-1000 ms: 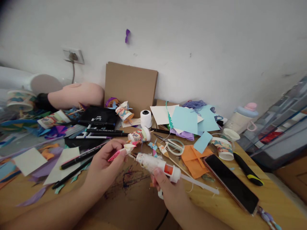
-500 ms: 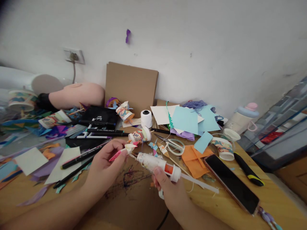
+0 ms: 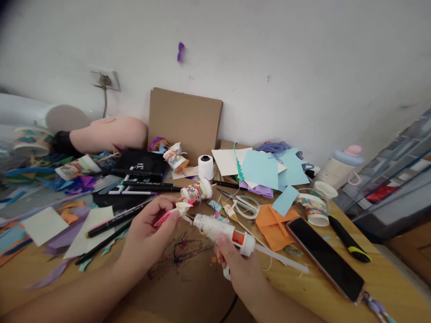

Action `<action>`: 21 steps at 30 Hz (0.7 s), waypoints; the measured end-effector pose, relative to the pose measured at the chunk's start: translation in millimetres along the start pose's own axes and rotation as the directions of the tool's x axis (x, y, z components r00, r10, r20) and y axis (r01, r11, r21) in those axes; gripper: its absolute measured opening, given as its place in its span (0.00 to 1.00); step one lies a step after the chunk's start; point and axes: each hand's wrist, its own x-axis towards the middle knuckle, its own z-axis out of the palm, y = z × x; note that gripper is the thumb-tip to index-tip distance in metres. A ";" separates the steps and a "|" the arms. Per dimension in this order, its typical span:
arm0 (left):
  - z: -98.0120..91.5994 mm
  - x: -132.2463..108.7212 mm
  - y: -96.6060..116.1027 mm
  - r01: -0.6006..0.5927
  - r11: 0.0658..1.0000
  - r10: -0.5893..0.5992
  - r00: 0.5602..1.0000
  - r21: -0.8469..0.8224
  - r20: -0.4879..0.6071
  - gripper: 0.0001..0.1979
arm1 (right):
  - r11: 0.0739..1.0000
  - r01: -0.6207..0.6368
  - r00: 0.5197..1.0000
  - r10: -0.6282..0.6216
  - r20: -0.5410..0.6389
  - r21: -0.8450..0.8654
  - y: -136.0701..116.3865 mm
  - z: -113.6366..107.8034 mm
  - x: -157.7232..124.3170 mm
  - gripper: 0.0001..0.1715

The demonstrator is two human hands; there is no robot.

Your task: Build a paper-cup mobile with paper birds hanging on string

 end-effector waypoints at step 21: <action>0.6 1.1 3.3 0.011 0.999 -0.010 1.000 0.036 -0.021 0.09 | 0.989 -0.040 0.999 0.044 -0.030 0.144 0.6 4.6 -3.0 0.34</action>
